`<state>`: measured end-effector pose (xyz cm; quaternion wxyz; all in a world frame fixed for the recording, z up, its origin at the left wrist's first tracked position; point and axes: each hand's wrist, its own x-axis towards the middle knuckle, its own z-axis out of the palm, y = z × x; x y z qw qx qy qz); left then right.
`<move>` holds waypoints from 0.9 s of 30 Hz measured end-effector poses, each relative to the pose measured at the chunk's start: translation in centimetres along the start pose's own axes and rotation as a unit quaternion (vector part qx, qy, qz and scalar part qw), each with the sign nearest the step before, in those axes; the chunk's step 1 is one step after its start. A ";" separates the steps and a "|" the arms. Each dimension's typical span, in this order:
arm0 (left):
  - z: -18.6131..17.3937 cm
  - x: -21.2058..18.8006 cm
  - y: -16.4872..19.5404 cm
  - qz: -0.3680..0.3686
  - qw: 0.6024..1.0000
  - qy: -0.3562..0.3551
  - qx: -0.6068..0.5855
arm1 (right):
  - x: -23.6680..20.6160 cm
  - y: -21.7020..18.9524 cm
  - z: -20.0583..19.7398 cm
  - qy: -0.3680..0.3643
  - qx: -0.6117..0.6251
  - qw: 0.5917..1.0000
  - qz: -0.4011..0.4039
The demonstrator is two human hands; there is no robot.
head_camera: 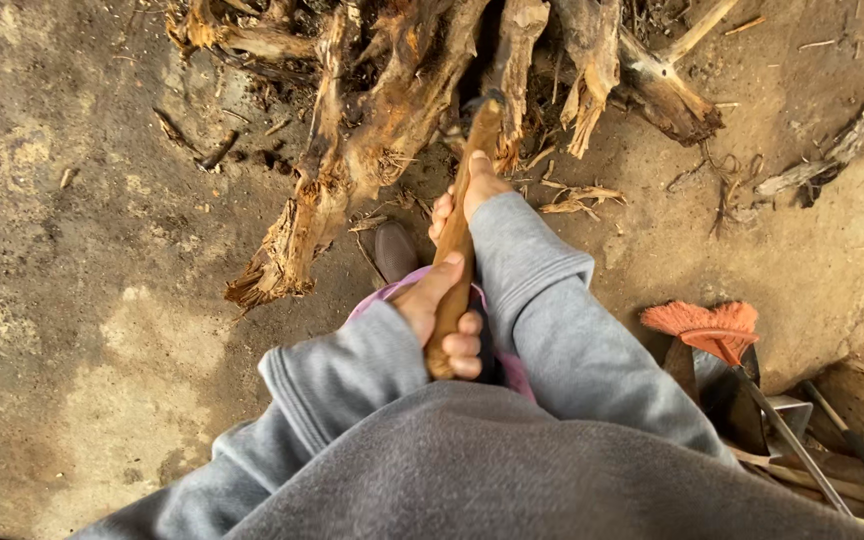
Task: The person uses a small axe to repeatedly strike and split a large piece of dry wood on a concrete floor. They hold the wood with one hand while swinging the axe with the other, gradually breaking the wood into smaller pieces.
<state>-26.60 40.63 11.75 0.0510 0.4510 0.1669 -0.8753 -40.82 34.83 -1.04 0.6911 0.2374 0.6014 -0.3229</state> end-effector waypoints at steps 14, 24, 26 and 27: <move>2.8 2.0 0.5 0.093 0.987 0.122 0.038 | 0.7 -1.8 1.1 -0.006 -0.042 0.997 -0.064; 0.9 5.8 -4.6 0.044 0.980 0.193 0.033 | 1.6 2.8 -4.5 0.072 -0.020 0.997 0.004; 0.2 6.1 -5.9 -0.008 0.983 0.183 0.011 | 2.8 3.5 -7.3 0.013 0.043 0.998 0.045; 0.4 6.6 -6.2 0.006 0.981 0.192 0.024 | 3.2 3.5 -8.5 -0.015 0.075 0.995 0.066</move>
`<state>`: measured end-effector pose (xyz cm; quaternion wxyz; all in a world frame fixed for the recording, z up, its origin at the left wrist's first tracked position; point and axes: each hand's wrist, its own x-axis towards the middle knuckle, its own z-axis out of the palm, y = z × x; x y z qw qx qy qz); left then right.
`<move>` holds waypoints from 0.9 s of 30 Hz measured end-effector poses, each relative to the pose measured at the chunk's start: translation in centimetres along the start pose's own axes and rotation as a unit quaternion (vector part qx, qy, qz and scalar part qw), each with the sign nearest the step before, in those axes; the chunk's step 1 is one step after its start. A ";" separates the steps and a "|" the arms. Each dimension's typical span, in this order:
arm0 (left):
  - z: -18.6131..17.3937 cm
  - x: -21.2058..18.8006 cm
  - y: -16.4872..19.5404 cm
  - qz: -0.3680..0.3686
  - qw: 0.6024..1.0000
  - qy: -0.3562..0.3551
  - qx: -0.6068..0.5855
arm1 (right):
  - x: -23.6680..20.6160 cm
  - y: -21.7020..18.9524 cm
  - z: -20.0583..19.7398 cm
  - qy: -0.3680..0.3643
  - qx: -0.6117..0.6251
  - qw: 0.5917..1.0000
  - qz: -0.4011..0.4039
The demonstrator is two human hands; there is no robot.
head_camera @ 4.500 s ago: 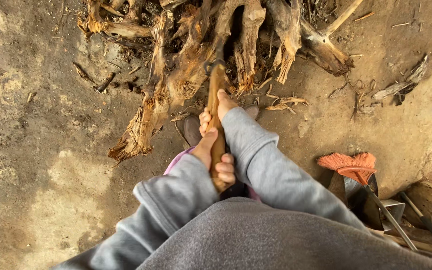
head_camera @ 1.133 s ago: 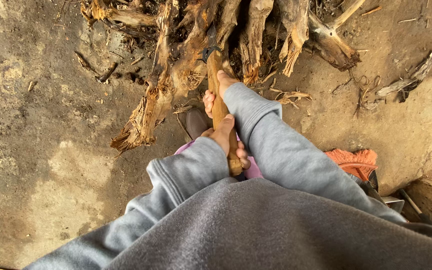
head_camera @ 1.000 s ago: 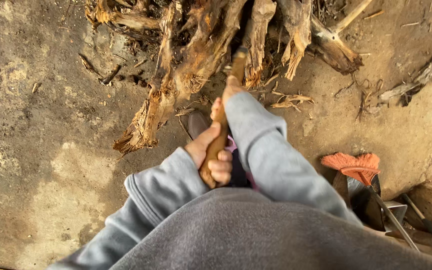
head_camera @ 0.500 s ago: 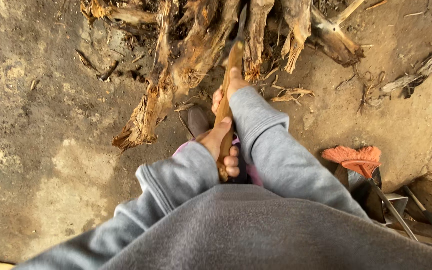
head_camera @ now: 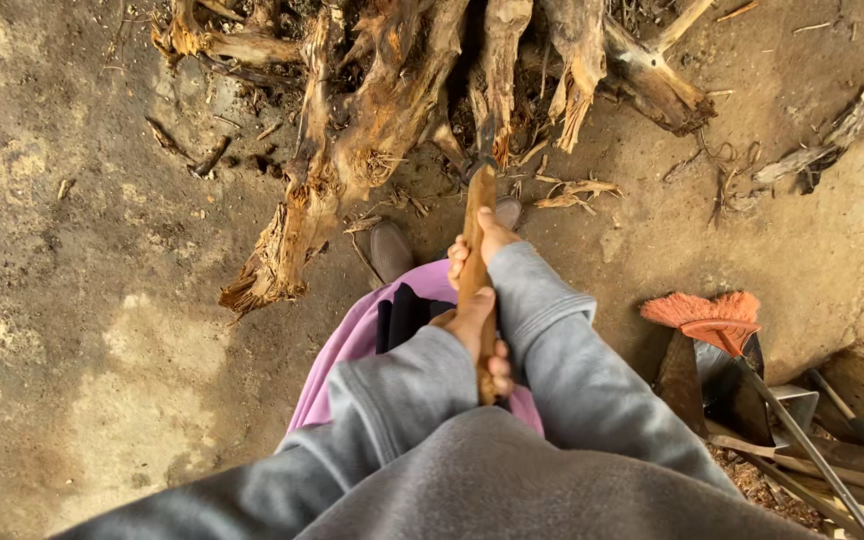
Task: The person uses a small axe to repeatedly strike and split a large piece of dry wood on a concrete floor. They hold the wood with one hand while swinging the axe with the other, gradually breaking the wood into smaller pieces.
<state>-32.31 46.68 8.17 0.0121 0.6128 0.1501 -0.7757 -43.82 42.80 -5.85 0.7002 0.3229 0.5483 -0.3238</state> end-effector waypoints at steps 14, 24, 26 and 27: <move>12.0 11.7 12.5 0.023 1.000 -0.011 -0.012 | 0.5 -13.0 6.9 0.159 -0.315 0.923 -0.157; 4.0 14.5 1.2 0.066 0.992 0.106 -0.014 | 1.2 -3.0 1.7 0.122 -0.308 0.933 -0.140; 4.0 12.9 -0.5 0.066 0.991 0.115 0.006 | 0.3 -2.3 0.6 0.117 -0.296 0.935 -0.153; 4.4 12.3 -0.6 0.069 0.991 0.116 0.013 | 0.0 -2.6 0.4 0.118 -0.299 0.932 -0.167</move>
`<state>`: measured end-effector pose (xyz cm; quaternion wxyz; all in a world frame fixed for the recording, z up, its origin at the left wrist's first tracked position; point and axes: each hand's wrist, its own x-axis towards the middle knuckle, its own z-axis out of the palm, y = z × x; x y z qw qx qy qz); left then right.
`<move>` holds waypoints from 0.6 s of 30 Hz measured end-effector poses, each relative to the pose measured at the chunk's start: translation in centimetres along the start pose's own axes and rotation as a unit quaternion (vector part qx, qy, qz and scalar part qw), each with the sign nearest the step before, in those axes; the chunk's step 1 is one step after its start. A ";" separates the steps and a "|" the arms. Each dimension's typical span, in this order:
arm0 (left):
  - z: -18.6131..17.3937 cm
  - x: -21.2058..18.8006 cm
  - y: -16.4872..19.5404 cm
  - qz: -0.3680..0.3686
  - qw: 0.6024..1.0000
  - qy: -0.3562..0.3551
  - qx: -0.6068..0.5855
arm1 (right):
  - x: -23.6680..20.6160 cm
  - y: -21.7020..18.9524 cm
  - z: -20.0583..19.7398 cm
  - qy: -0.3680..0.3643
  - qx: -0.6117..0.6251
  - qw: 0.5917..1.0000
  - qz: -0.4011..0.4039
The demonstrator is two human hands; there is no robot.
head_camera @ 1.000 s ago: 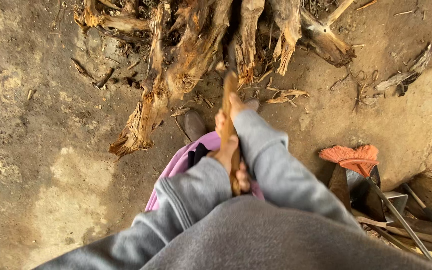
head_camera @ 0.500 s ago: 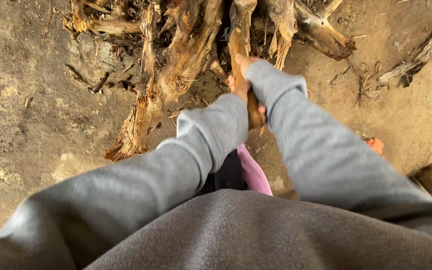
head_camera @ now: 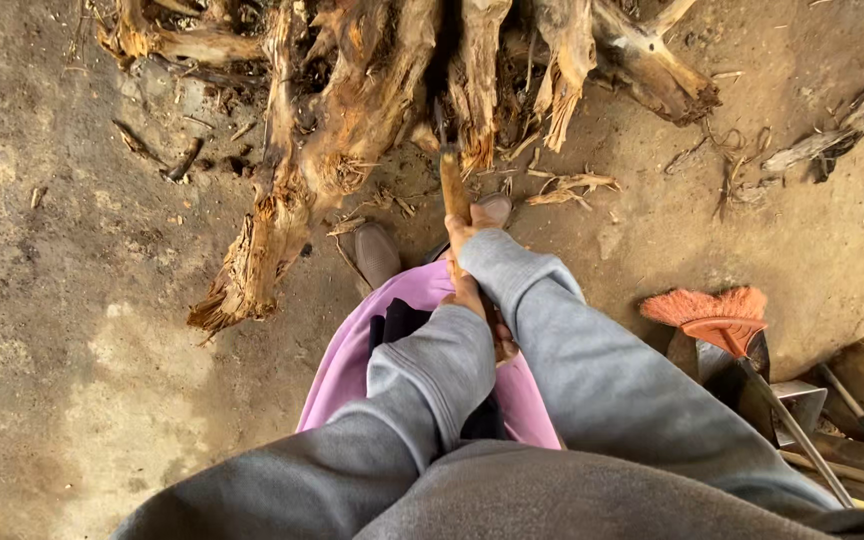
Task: The person uses a small axe to repeatedly strike and split a large piece of dry wood on a concrete floor. They hold the wood with one hand while swinging the axe with the other, gradually breaking the wood into smaller pieces.
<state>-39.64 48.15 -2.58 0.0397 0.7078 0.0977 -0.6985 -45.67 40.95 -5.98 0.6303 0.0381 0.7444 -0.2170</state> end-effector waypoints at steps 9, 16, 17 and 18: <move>4.6 4.5 10.3 -0.013 1.000 0.004 0.002 | 2.2 -7.4 2.3 0.049 -0.044 0.998 -0.009; 1.4 1.0 5.8 0.039 0.999 0.023 0.027 | 1.9 -5.2 1.7 0.022 -0.057 0.998 -0.020; 1.6 1.0 6.1 0.041 0.998 0.025 0.029 | 2.3 -5.1 1.3 0.011 -0.055 0.997 -0.058; 1.7 1.1 6.7 0.037 0.999 0.027 0.029 | 2.9 -5.4 1.1 0.000 -0.053 0.994 -0.094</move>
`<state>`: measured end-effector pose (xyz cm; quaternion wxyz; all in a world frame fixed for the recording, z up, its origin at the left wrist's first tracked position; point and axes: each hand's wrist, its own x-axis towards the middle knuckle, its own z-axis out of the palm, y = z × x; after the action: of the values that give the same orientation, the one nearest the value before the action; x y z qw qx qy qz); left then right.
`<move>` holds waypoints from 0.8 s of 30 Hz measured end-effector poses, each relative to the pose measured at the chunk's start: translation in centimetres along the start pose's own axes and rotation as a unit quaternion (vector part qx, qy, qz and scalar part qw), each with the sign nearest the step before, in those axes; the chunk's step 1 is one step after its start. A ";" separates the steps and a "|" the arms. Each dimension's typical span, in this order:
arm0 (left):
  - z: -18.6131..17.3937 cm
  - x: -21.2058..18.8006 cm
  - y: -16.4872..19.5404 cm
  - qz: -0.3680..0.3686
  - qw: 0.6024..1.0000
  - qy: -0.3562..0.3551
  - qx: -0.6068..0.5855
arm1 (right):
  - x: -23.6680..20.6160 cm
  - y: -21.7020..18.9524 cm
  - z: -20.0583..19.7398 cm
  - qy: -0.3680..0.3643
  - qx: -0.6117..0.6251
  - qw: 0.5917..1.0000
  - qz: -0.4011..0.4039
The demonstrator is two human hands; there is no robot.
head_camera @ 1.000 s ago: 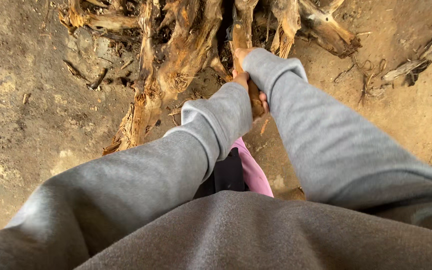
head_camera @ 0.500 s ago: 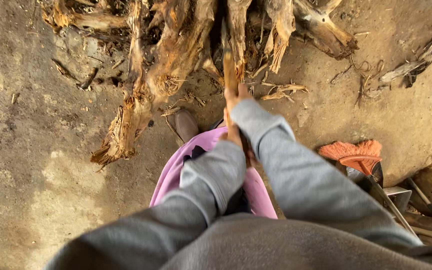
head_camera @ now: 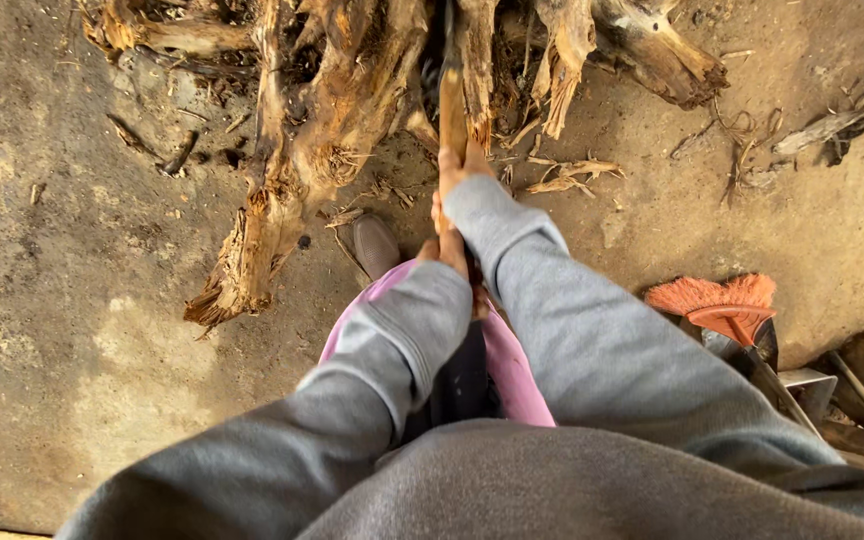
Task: The person uses a small axe to repeatedly strike and split a large piece of dry wood on a concrete floor. They hold the wood with one hand while swinging the axe with the other, gradually breaking the wood into smaller pieces.
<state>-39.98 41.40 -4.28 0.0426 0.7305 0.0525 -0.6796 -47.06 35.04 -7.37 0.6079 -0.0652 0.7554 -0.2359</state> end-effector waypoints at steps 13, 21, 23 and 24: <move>4.2 -1.3 3.7 0.067 0.997 -0.006 0.024 | 0.1 -5.1 -2.0 0.000 0.014 0.998 0.064; 3.3 -2.0 10.2 -0.088 0.978 -0.156 -0.109 | 7.8 -7.8 0.6 -0.022 0.129 0.982 0.135; -0.1 -3.5 10.6 -0.119 0.958 -0.209 -0.157 | 9.4 -7.9 1.9 0.032 -0.053 0.996 0.064; -1.4 -4.0 10.7 -0.124 0.947 -0.235 -0.183 | 10.1 -8.1 2.4 0.037 -0.166 0.985 0.020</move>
<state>-37.45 30.88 -0.30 0.1020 0.5178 0.2539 -0.8105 -48.86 23.39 -13.19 0.5647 -0.1411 0.8073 -0.0969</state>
